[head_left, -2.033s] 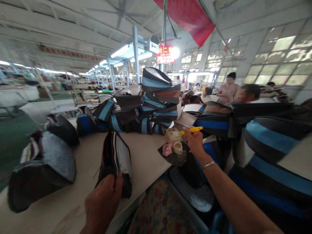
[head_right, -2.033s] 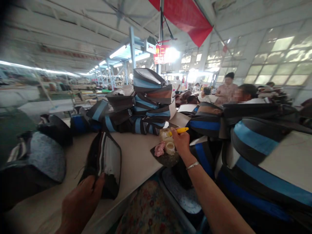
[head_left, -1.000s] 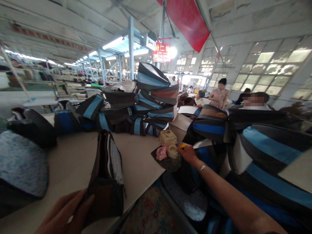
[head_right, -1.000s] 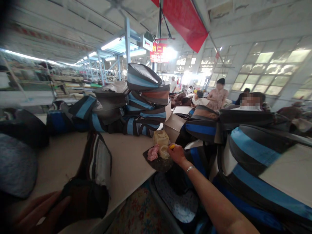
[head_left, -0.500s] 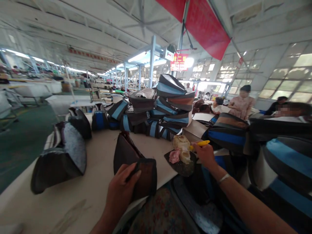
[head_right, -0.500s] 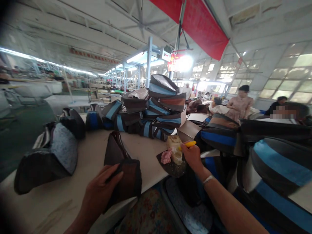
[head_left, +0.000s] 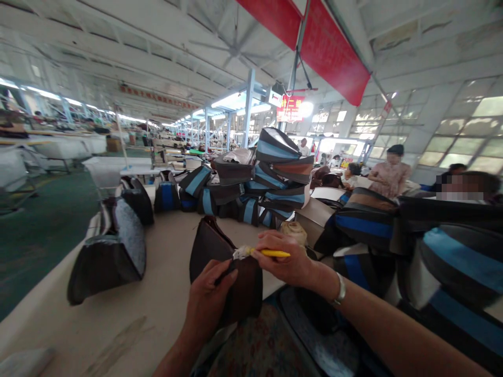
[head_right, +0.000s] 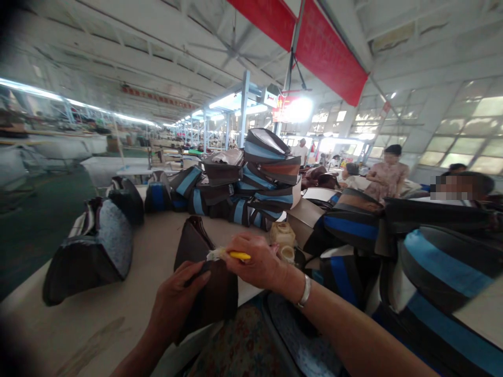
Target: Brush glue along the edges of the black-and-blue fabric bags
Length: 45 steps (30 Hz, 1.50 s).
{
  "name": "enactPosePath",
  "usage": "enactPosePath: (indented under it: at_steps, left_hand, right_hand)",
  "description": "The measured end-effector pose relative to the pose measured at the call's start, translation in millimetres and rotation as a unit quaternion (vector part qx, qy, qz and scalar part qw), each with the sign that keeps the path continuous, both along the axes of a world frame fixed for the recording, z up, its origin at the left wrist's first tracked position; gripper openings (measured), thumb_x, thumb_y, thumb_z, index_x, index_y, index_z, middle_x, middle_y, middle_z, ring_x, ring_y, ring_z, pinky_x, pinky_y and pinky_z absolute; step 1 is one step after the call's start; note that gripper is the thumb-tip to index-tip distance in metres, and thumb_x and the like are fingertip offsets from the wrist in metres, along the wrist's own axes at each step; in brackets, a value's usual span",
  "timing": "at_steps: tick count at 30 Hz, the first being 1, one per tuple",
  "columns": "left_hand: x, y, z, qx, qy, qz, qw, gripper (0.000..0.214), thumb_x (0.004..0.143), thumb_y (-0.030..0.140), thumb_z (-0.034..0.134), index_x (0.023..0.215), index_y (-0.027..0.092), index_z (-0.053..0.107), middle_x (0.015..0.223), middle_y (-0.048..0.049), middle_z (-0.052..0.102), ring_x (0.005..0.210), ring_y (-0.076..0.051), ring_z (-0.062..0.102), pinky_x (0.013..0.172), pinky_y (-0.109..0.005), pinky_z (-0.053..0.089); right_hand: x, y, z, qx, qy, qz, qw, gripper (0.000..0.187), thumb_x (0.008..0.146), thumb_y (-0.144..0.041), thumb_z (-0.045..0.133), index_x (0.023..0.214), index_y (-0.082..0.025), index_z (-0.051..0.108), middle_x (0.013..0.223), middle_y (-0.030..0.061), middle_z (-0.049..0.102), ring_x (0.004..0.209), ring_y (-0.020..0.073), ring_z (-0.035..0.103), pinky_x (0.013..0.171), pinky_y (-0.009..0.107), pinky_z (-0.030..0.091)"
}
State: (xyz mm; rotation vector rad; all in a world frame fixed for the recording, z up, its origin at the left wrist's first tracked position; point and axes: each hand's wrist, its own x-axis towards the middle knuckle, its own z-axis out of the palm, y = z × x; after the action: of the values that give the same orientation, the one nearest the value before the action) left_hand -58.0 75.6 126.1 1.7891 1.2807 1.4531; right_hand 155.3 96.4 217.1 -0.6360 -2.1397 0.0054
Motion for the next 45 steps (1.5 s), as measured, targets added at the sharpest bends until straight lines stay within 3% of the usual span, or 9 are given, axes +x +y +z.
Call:
enactPosePath:
  at_steps: [4,7,11,14,19,25,28,37,45]
  left_hand:
    - [-2.4,-0.8,-0.2,-0.010,-0.014,0.021,1.000,0.024,0.086,0.046,0.065,0.093,0.026,0.077,0.090,0.0005,0.071,0.086,-0.020,0.068,0.079,-0.030,0.051]
    - [0.5,0.0,-2.1,-0.024,-0.020,0.043,0.999,0.026,0.082,0.047,0.068,0.092,0.025,0.077,0.090,0.0000,0.074,0.086,-0.022,0.070,0.080,-0.033,0.051]
    - [2.8,0.2,-2.8,-0.045,-0.016,0.075,0.996,0.028,0.080,0.049,0.068,0.091,0.025,0.076,0.089,-0.0002,0.077,0.084,-0.024,0.071,0.078,-0.035,0.052]
    - [1.1,-0.7,-1.5,-0.041,-0.009,0.099,0.994,0.026,0.079,0.049,0.069,0.087,0.025,0.075,0.084,0.0004,0.077,0.078,-0.024,0.071,0.074,-0.035,0.053]
    - [2.1,-1.3,-2.1,0.005,0.005,0.125,0.992,0.021,0.079,0.045,0.069,0.080,0.025,0.073,0.077,0.0016,0.075,0.071,-0.022,0.070,0.068,-0.032,0.054]
    - [9.2,-0.2,-10.0,0.114,0.041,0.120,0.985,0.017,0.088,0.038,0.066,0.081,0.023,0.071,0.077,0.0004,0.071,0.069,-0.018,0.068,0.065,-0.028,0.054]
    - [12.5,2.1,-16.5,0.195,0.065,0.112,0.972,0.016,0.093,0.032,0.062,0.085,0.021,0.069,0.081,-0.0020,0.070,0.074,-0.017,0.069,0.067,-0.027,0.055]
    - [15.9,3.5,-22.1,0.366,0.189,0.108,0.905,0.012,0.099,0.013,0.051,0.096,0.017,0.062,0.084,-0.0062,0.065,0.076,-0.019,0.063,0.069,-0.031,0.053]
    - [25.9,3.5,-29.7,0.398,0.314,0.103,0.856,0.009,0.094,0.011,0.057,0.090,0.018,0.060,0.078,-0.0057,0.061,0.065,-0.021,0.054,0.062,-0.039,0.045]
  right_hand:
    - [24.3,-5.6,9.8,0.006,-0.019,-0.029,0.999,0.018,0.091,-0.017,0.063,0.073,-0.021,0.062,0.069,-0.0003,0.065,0.069,0.0147,0.063,0.086,0.033,0.055]
    - [18.5,-14.2,13.7,0.006,0.008,-0.044,0.999,0.017,0.093,-0.019,0.064,0.076,-0.022,0.063,0.070,-0.0005,0.066,0.072,0.0150,0.065,0.089,0.033,0.055]
    - [4.9,-13.4,1.6,-0.030,0.024,0.009,0.999,0.009,0.094,-0.023,0.065,0.084,-0.023,0.066,0.076,-0.0001,0.069,0.076,0.0149,0.067,0.093,0.032,0.055]
    - [16.6,-8.1,-6.3,-0.048,0.016,-0.020,0.999,0.012,0.092,-0.023,0.065,0.080,-0.022,0.066,0.075,0.0002,0.068,0.073,0.0151,0.066,0.087,0.031,0.056]
    - [35.9,-7.6,-4.7,-0.042,0.051,-0.075,0.995,0.013,0.091,-0.021,0.066,0.078,-0.021,0.065,0.073,0.0013,0.069,0.074,0.0173,0.068,0.082,0.032,0.056]
    - [17.3,-7.3,-5.9,-0.042,0.055,-0.074,0.995,0.015,0.091,-0.023,0.065,0.076,-0.023,0.063,0.066,-0.0015,0.066,0.064,0.0154,0.065,0.084,0.033,0.057]
    - [8.3,-8.7,-1.6,-0.031,0.062,-0.081,0.994,0.018,0.091,-0.023,0.064,0.074,-0.023,0.061,0.064,-0.0015,0.064,0.067,0.0163,0.066,0.092,0.037,0.055]
    - [-12.9,-4.0,5.5,-0.017,0.036,-0.089,0.995,0.017,0.091,-0.024,0.063,0.075,-0.021,0.062,0.070,0.0006,0.063,0.070,0.0160,0.063,0.073,0.029,0.052]
    - [-23.8,1.1,21.3,-0.024,-0.118,-0.063,0.991,0.018,0.083,-0.016,0.064,0.067,-0.020,0.057,0.068,-0.0006,0.061,0.067,0.0139,0.058,0.066,0.026,0.043]
